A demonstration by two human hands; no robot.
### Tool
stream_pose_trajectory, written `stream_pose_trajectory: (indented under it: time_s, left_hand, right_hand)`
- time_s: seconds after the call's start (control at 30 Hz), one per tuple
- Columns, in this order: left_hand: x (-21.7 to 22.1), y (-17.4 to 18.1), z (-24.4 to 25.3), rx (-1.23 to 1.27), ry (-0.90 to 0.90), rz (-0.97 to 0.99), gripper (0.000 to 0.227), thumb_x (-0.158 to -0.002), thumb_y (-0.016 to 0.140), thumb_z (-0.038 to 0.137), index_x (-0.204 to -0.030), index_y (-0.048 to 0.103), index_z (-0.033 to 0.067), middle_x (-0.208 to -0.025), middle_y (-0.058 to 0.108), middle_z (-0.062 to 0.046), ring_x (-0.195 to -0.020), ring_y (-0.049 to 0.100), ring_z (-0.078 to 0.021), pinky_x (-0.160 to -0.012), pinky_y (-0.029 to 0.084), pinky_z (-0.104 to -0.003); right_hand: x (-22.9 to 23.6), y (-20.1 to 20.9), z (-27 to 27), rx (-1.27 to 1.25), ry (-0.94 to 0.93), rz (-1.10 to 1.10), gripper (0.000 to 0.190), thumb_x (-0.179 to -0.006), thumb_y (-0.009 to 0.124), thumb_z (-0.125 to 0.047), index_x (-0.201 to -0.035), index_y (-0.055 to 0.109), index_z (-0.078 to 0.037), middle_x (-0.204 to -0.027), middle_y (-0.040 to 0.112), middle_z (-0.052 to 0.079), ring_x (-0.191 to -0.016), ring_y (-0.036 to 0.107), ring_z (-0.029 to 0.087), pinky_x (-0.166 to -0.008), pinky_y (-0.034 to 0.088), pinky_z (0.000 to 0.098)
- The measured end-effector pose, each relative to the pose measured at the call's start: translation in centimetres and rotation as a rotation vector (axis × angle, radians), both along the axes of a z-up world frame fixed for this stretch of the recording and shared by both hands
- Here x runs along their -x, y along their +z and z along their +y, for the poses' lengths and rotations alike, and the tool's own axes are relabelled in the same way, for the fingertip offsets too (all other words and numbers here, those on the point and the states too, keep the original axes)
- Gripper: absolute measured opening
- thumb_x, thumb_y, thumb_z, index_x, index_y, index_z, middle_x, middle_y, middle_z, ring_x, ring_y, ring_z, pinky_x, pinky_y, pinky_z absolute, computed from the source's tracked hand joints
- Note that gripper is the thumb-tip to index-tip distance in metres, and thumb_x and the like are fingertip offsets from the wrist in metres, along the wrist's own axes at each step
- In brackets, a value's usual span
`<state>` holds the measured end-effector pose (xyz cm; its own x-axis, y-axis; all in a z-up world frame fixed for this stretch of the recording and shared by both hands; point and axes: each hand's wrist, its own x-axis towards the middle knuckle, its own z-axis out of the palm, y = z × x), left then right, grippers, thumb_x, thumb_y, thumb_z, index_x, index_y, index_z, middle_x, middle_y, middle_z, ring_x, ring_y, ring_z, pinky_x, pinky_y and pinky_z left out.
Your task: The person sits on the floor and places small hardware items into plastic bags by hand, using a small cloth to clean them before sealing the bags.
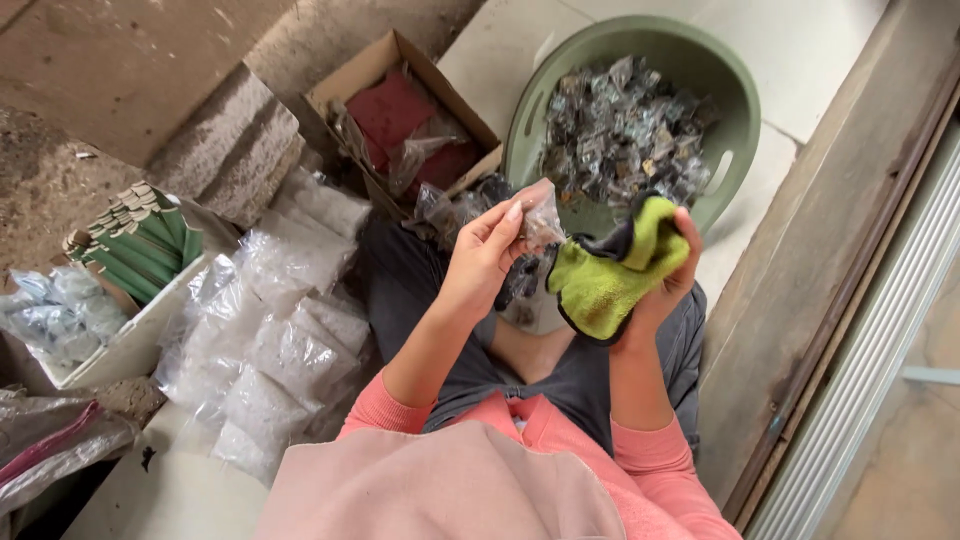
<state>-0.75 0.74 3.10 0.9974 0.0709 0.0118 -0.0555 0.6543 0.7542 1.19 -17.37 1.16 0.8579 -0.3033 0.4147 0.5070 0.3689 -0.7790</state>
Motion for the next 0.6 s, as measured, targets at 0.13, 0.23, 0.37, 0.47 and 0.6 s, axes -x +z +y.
stream_pose_trajectory:
  time_s: [0.13, 0.23, 0.37, 0.47, 0.6]
  left_hand:
    - [0.0, 2.8, 0.0, -0.246, 0.079, -0.080, 0.035, -0.110, 0.056, 0.023, -0.133, 0.068, -0.0007, -0.133, 0.067, -0.020, -0.108, 0.072, -0.0251, -0.091, 0.062, -0.040]
    - [-0.3, 3.9, 0.2, -0.315, 0.111, -0.144, 0.028, -0.107, 0.060, 0.020, -0.120, 0.074, -0.0009, -0.121, 0.072, -0.017, -0.099, 0.075, -0.0218, -0.086, 0.065, -0.038]
    - [0.5, 4.7, -0.1, -0.535, 0.209, -0.194, 0.024, -0.104, 0.065, 0.018, -0.124, 0.074, 0.0064, -0.109, 0.071, -0.010, -0.095, 0.071, -0.0139, -0.083, 0.064, -0.033]
    - [0.7, 4.7, -0.2, -0.572, 0.279, -0.161, 0.020, -0.100, 0.071, 0.014, -0.118, 0.072, 0.0061, -0.102, 0.072, -0.011, -0.093, 0.071, -0.0149, -0.081, 0.063, -0.032]
    - [0.8, 5.8, -0.2, -0.588, 0.287, -0.169, 0.008, -0.101, 0.070, 0.011, -0.105, 0.071, 0.0040, -0.094, 0.074, -0.011, -0.090, 0.073, -0.0164, -0.078, 0.063, -0.032]
  right_hand:
    - [-0.5, 1.7, -0.1, 0.058, 0.078, 0.211, 0.016, -0.108, 0.053, -0.001, -0.123, 0.056, -0.005, -0.106, 0.068, 0.010, -0.097, 0.067, 0.015, -0.094, 0.057, 0.0327]
    - [-0.6, 2.8, 0.8, 0.192, 0.012, 0.099, 0.006, -0.107, 0.056, -0.001, -0.112, 0.054, -0.004, -0.107, 0.065, 0.012, -0.097, 0.062, 0.016, -0.092, 0.054, 0.0365]
    - [-1.1, 2.2, 0.7, 0.004, 0.145, 0.047, 0.013, -0.105, 0.055, 0.001, -0.109, 0.046, -0.007, -0.115, 0.064, 0.019, -0.101, 0.064, 0.023, -0.093, 0.054, 0.0413]
    - [-1.6, 2.7, 0.9, -0.039, 0.220, 0.069, 0.016, -0.104, 0.056, -0.005, -0.114, 0.043, -0.008, -0.116, 0.065, 0.021, -0.102, 0.065, 0.022, -0.094, 0.053, 0.0402]
    - [-1.4, 3.4, 0.8, 0.010, 0.333, 0.240, 0.028, -0.104, 0.058, -0.024, -0.123, 0.048, -0.007, -0.111, 0.067, 0.015, -0.098, 0.066, 0.016, -0.089, 0.052, 0.0336]
